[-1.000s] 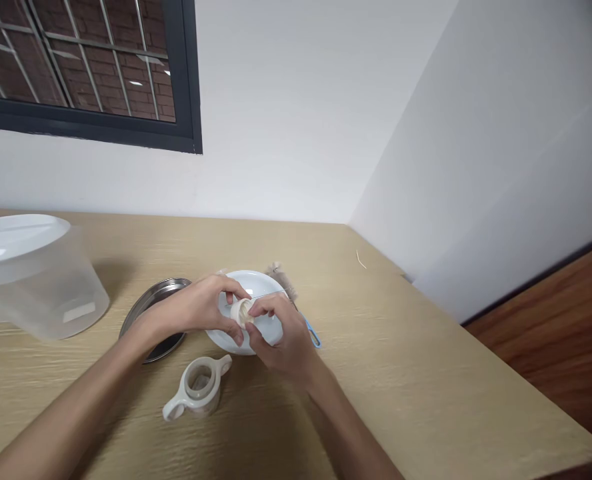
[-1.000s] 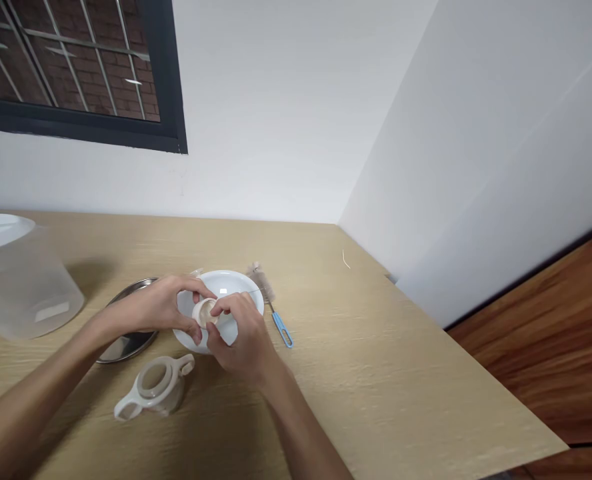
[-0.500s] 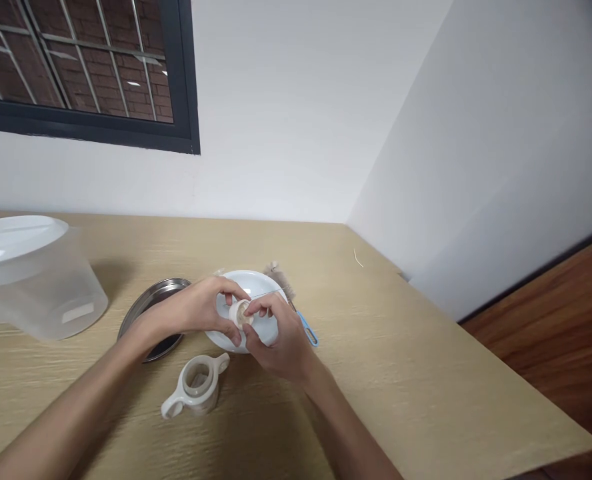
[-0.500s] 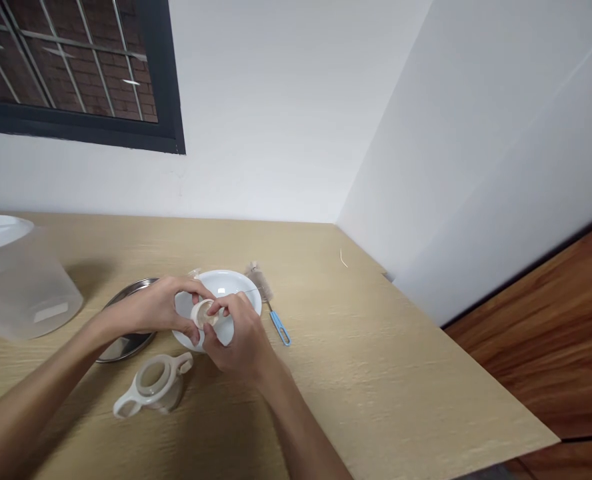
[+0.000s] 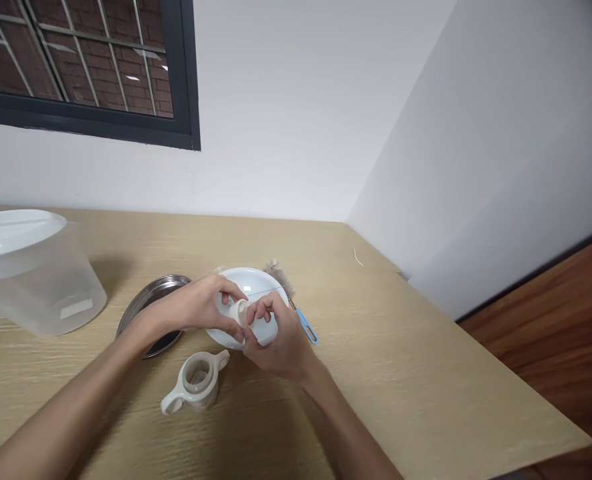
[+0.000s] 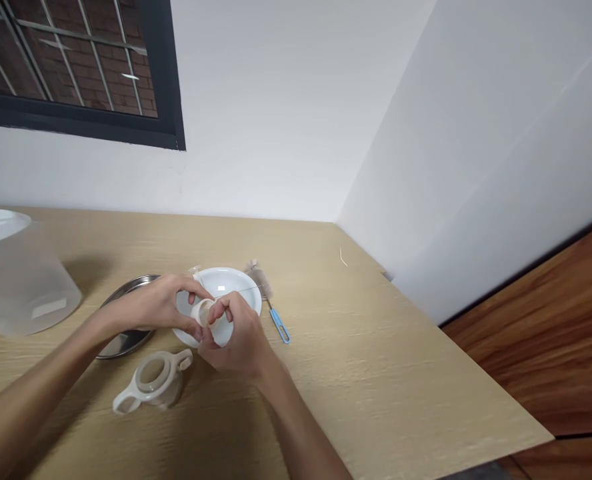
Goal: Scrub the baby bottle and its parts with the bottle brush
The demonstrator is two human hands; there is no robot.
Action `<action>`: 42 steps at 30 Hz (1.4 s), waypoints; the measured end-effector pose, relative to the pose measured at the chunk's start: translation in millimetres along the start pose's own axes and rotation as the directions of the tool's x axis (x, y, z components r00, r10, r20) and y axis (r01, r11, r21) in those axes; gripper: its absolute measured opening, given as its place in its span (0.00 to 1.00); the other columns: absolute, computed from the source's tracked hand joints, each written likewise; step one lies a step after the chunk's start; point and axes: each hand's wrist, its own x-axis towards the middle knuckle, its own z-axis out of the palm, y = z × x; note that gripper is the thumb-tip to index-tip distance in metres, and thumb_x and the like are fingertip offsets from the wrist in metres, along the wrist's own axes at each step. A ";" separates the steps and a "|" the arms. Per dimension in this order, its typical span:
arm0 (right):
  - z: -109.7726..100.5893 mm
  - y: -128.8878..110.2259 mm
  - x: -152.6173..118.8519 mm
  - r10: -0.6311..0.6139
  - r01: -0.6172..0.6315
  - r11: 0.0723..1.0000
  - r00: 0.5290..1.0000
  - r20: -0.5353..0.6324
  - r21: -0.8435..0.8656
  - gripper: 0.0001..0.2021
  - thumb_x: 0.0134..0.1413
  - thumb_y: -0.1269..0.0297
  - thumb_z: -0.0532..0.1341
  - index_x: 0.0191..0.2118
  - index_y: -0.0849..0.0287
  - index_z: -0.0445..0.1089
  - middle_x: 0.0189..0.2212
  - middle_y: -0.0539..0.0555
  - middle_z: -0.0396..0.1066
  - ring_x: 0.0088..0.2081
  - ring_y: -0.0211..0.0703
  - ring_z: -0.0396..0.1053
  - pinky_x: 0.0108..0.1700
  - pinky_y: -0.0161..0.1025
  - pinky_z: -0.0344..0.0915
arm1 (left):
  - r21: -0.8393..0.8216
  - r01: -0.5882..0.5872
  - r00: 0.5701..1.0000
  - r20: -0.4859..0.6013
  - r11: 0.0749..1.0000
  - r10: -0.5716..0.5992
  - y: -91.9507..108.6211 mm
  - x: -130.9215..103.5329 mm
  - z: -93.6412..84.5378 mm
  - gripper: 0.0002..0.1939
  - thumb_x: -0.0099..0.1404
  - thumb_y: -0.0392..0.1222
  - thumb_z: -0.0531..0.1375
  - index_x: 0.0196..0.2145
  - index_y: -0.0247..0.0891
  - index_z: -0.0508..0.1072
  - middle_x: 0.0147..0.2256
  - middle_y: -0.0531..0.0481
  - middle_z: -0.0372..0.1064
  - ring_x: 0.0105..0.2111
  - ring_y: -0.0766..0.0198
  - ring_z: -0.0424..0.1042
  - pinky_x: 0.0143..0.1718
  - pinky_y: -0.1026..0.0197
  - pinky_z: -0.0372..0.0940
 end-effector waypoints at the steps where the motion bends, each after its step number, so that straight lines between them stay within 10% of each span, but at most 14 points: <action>1: 0.1 -1.0 0.2 -0.013 0.012 1.000 1.000 -0.022 -0.025 0.14 0.46 0.69 0.63 0.35 0.52 0.56 0.29 0.47 0.66 0.28 0.39 0.66 0.31 0.37 0.65 | 0.002 0.008 1.000 0.000 1.000 -0.008 -0.4 -0.6 -0.2 0.24 0.48 0.56 0.71 0.42 0.47 0.82 0.35 0.54 0.76 0.36 0.57 0.72 0.33 0.62 0.60; 11: -17.8 7.0 6.5 0.052 -0.066 0.995 0.982 -0.179 -0.077 0.09 0.55 0.66 0.59 0.38 0.52 0.56 0.33 0.51 0.70 0.35 0.41 0.67 0.40 0.42 0.68 | 0.071 0.107 0.993 -0.050 0.992 -0.103 -9.9 -4.3 -16.7 0.30 0.47 0.61 0.70 0.45 0.45 0.79 0.37 0.52 0.74 0.37 0.55 0.73 0.36 0.60 0.63; 19: -18.6 24.2 3.4 0.124 -0.118 0.942 0.992 0.000 -0.314 0.07 0.49 0.70 0.62 0.35 0.54 0.65 0.30 0.49 0.69 0.34 0.44 0.67 0.35 0.41 0.63 | 0.135 0.141 0.990 -0.029 0.981 -0.138 -38.7 4.6 -2.9 0.32 0.49 0.64 0.67 0.48 0.43 0.77 0.44 0.46 0.74 0.44 0.49 0.73 0.43 0.55 0.65; 25: -23.5 28.7 9.0 0.118 -0.173 0.914 0.979 -0.169 -0.367 0.04 0.60 0.62 0.59 0.36 0.55 0.66 0.30 0.52 0.70 0.36 0.47 0.66 0.39 0.44 0.63 | 0.247 0.061 0.998 -0.024 0.967 -0.056 -42.4 8.5 14.5 0.28 0.51 0.60 0.67 0.46 0.41 0.77 0.53 0.40 0.70 0.58 0.40 0.64 0.59 0.47 0.57; 31: -25.8 27.5 11.7 0.066 -0.169 0.919 0.957 -0.283 -0.357 0.08 0.63 0.60 0.56 0.33 0.55 0.65 0.29 0.52 0.70 0.33 0.44 0.65 0.36 0.41 0.62 | 0.195 0.050 0.993 -0.112 0.980 -0.029 -36.1 3.5 -2.7 0.22 0.63 0.59 0.58 0.45 0.41 0.76 0.48 0.43 0.72 0.51 0.47 0.69 0.54 0.49 0.61; 42: -16.0 22.1 11.8 -0.037 -0.073 0.953 0.935 -0.352 -0.295 0.22 0.68 0.59 0.53 0.21 0.53 0.49 0.18 0.46 0.53 0.23 0.38 0.54 0.28 0.39 0.53 | 0.251 -0.033 0.753 -0.630 0.967 0.189 43.8 -88.8 -52.2 0.19 0.71 0.44 0.54 0.23 0.39 0.72 0.24 0.55 0.70 0.24 0.68 0.66 0.32 0.65 0.61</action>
